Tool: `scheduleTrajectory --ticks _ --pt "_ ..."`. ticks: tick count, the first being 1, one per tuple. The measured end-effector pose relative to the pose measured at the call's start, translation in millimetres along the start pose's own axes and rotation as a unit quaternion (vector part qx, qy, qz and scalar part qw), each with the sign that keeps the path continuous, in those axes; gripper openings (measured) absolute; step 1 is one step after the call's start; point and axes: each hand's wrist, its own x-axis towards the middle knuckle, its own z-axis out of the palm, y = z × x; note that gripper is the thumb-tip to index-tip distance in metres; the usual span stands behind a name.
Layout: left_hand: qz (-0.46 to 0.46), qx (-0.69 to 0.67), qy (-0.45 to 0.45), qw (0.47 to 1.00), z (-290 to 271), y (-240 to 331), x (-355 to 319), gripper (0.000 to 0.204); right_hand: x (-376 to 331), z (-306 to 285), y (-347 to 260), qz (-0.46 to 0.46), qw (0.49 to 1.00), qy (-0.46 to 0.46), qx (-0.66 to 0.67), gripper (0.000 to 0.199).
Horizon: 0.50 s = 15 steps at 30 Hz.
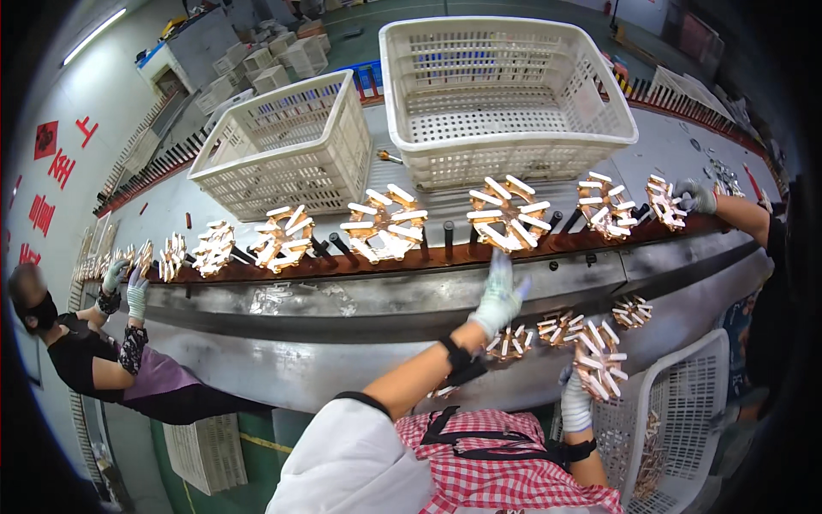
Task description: The person repeatedly picks up small white plastic components from a basket and attaches them to circular copper-colored bases on a conveyor line. They place the assembled units onto vertical pegs along the line and continue the cycle of picking, attaching, and placing.
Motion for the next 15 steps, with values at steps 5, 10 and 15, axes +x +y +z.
scheduleTrajectory --ticks 5,10,15 --pt "0.057 -0.233 -0.245 0.939 -43 66 -58 0.065 -1 -64 -16 0.082 0.909 -0.135 0.386 0.055" --pt "-0.127 -0.429 0.016 0.894 -56 80 -60 0.027 9 102 -89 -0.026 0.964 -0.263 0.033 0.064" --pt "0.052 -0.121 0.313 0.94 -150 29 -23 0.026 9 31 -96 0.049 0.988 -0.107 0.096 0.061"
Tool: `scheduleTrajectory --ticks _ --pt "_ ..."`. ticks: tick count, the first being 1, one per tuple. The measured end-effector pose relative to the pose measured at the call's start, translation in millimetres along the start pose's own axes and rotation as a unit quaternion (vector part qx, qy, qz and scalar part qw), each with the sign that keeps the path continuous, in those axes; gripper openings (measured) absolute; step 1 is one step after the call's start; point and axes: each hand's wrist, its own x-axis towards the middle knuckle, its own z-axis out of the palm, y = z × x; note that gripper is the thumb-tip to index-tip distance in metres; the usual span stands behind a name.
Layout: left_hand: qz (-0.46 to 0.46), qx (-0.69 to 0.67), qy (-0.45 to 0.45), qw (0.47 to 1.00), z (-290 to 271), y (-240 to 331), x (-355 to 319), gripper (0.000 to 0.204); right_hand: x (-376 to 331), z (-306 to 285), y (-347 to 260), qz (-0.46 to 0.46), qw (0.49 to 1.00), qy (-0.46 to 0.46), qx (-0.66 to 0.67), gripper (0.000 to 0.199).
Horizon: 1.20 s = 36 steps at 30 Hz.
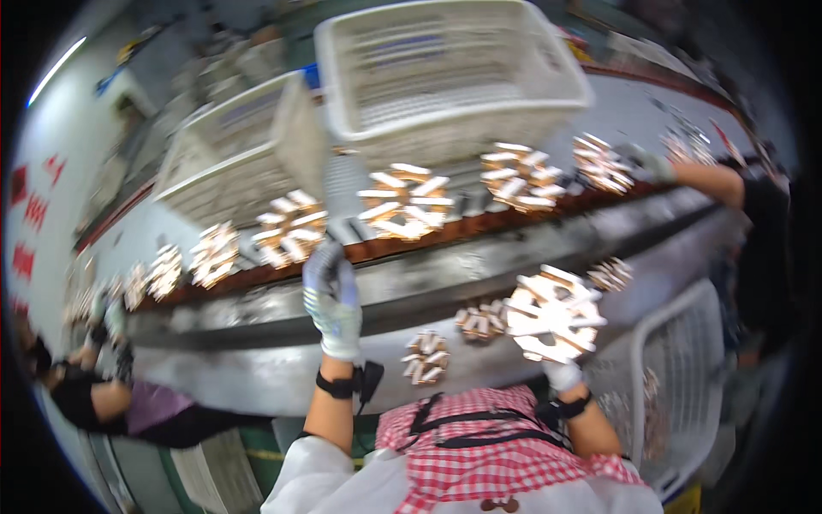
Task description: The person repeatedly picks up small white plastic components from a basket and attaches them to circular copper-colored bases on a conveyor line. They place the assembled units onto vertical pegs along the line and continue the cycle of picking, attaching, and placing.
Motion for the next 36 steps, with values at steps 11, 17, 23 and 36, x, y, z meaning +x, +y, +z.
scheduleTrajectory --ticks 11,17,23,36 --pt "-0.214 0.419 -0.013 0.882 -268 -141 170 0.022 -12 -56 8 -0.072 0.969 0.163 -0.173 0.059" --pt "-0.153 0.571 -0.168 0.789 -328 -200 235 0.038 -8 -35 37 -0.082 0.964 0.153 -0.203 0.058" --pt "0.024 0.658 -0.261 0.706 -479 -279 286 0.024 -3 -13 53 -0.083 0.955 0.119 -0.26 0.057" --pt "0.082 0.629 0.017 0.773 -422 -262 232 0.048 142 -25 -171 -0.403 0.603 0.177 -0.665 0.051"
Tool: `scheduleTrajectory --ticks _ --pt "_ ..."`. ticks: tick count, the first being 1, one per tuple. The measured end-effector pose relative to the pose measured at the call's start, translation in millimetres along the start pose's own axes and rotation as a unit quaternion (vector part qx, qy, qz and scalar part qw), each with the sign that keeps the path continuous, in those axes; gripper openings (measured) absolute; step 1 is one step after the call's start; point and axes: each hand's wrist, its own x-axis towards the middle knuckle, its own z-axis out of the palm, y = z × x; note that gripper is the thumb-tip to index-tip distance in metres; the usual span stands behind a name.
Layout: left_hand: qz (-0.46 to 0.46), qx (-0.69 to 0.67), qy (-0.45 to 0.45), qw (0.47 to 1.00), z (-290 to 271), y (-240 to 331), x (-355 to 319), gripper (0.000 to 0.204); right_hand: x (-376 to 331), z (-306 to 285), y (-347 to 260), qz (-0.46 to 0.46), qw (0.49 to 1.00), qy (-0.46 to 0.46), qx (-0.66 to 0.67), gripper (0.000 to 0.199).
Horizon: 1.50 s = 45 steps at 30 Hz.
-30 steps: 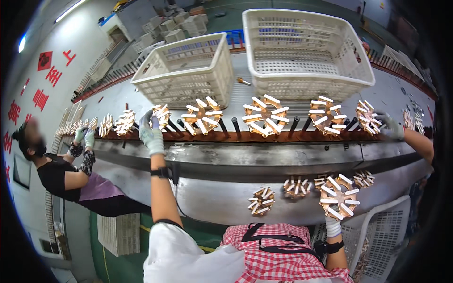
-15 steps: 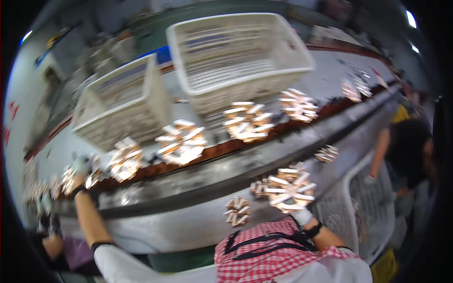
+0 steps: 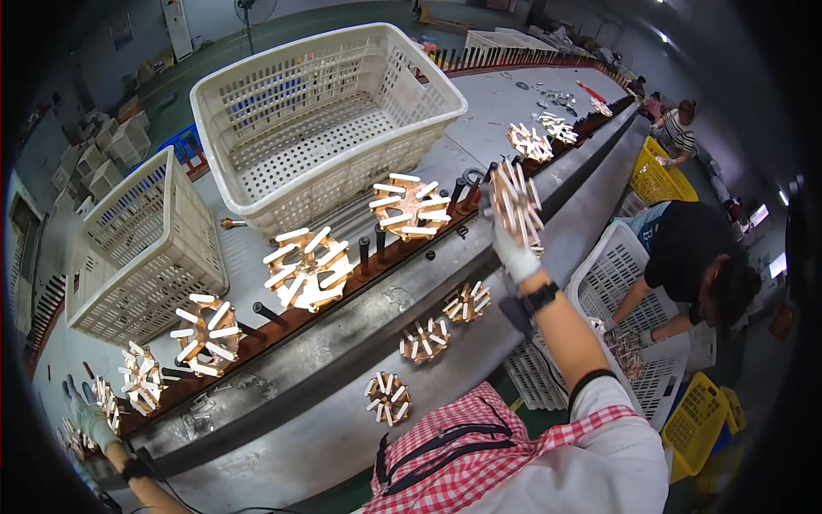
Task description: The person repeatedly picks up small white plastic components from a basket and attaches them to circular copper-colored bases on a conveyor line. They place the assembled units onto vertical pegs along the line and continue the cycle of picking, attaching, and placing.
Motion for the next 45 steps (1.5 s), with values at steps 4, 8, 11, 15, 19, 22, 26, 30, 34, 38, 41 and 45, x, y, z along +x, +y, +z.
scheduleTrajectory --ticks 4,8,11,15,19,22,26,30,34,38,41,45 --pt "-0.042 -0.224 0.054 0.972 -97 144 -74 0.045 62 34 71 0.075 0.935 0.02 -0.347 0.046" --pt "-0.03 -0.416 -0.139 0.898 -137 254 -190 0.04 82 73 71 0.064 0.932 -0.092 -0.346 0.046" --pt "-0.106 -0.491 -0.311 0.807 -135 292 -280 0.031 81 93 57 0.063 0.94 -0.164 -0.294 0.046" --pt "-0.009 -0.453 -0.524 0.721 -125 340 -352 0.03 67 105 62 -0.042 0.915 -0.17 -0.364 0.046" --pt "-0.036 -0.418 -0.61 0.673 -82 394 -402 0.036 35 132 56 -0.026 0.923 -0.146 -0.355 0.042" --pt "-0.151 -0.394 -0.655 0.626 -31 394 -479 0.036 -72 141 -51 -0.048 0.993 -0.017 -0.107 0.046" --pt "0.011 -0.411 -0.569 0.712 -14 442 -482 0.032 -255 95 -68 0.124 0.926 -0.357 0.014 0.037" --pt "-0.031 -0.387 -0.629 0.674 -17 480 -469 0.028 -346 126 21 0.304 0.834 -0.46 0.0 0.048" --pt "-0.093 -0.463 -0.64 0.606 -16 486 -491 0.024 -309 120 -8 0.48 0.685 -0.521 0.17 0.048" --pt "-0.085 -0.46 -0.646 0.603 -63 519 -440 0.027 -293 84 -3 0.399 0.741 -0.506 0.189 0.043" --pt "0.043 -0.44 -0.573 0.69 -111 548 -400 0.027 -257 38 -24 0.413 0.738 -0.491 0.207 0.043" --pt "0.049 -0.422 -0.567 0.706 -163 598 -351 0.026 -224 -17 -52 0.43 0.752 -0.424 0.264 0.04"
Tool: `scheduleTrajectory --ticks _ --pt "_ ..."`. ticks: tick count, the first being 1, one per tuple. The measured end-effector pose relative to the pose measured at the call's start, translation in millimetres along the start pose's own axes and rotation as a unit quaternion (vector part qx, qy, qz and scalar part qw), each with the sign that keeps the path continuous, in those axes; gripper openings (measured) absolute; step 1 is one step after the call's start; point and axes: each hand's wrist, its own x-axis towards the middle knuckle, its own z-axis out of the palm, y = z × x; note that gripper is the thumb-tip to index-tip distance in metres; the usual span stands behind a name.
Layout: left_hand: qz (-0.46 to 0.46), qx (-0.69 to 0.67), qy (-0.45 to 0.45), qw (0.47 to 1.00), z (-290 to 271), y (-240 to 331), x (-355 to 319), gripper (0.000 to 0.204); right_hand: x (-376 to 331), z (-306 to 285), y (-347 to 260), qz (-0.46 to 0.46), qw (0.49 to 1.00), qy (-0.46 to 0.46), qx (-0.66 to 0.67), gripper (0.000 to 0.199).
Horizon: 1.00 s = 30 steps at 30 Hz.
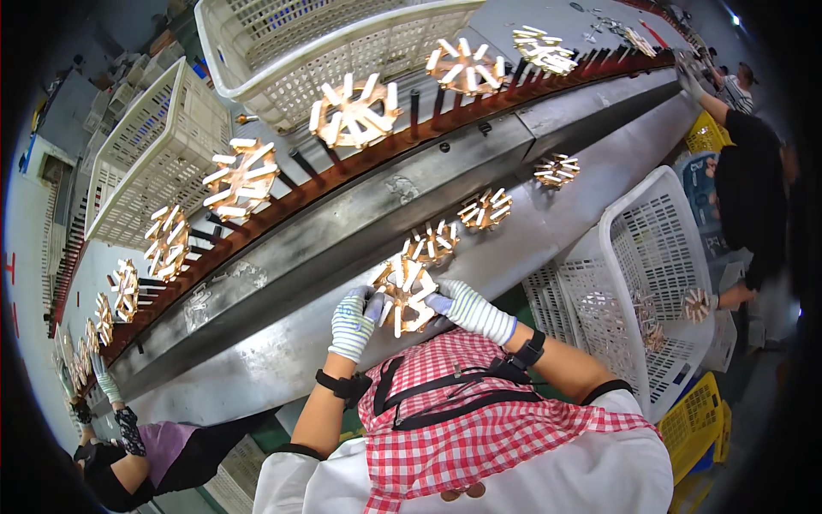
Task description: The person repeatedly picks up small white plastic components from a basket and attaches them to circular copper-colored bases on a conveyor line. They place the assembled units onto vertical pegs along the line and continue the cycle of picking, attaching, and placing.
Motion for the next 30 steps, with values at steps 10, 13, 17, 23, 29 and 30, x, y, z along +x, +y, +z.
scheduleTrajectory --ticks 10,13,17,23,29,30 --pt "0.184 -0.043 0.071 0.979 24 152 40 0.024 -46 -55 -26 -0.081 0.995 0.052 0.037 0.037" --pt "0.164 -0.064 0.02 0.984 31 155 45 0.022 -50 -70 -27 -0.066 0.996 0.043 0.046 0.037" --pt "0.184 -0.059 0.037 0.981 36 156 49 0.026 -46 -82 -32 -0.047 0.996 0.031 0.074 0.037" --pt "0.283 0.042 0.186 0.94 41 156 30 0.041 -35 -105 -32 -0.051 0.989 0.024 0.136 0.035" --pt "0.243 0.182 0.193 0.933 61 205 22 0.03 -34 -129 -42 -0.109 0.984 0.076 0.114 0.034" --pt "0.251 0.175 0.192 0.932 64 210 26 0.03 -36 -134 -46 -0.111 0.983 0.083 0.117 0.034"
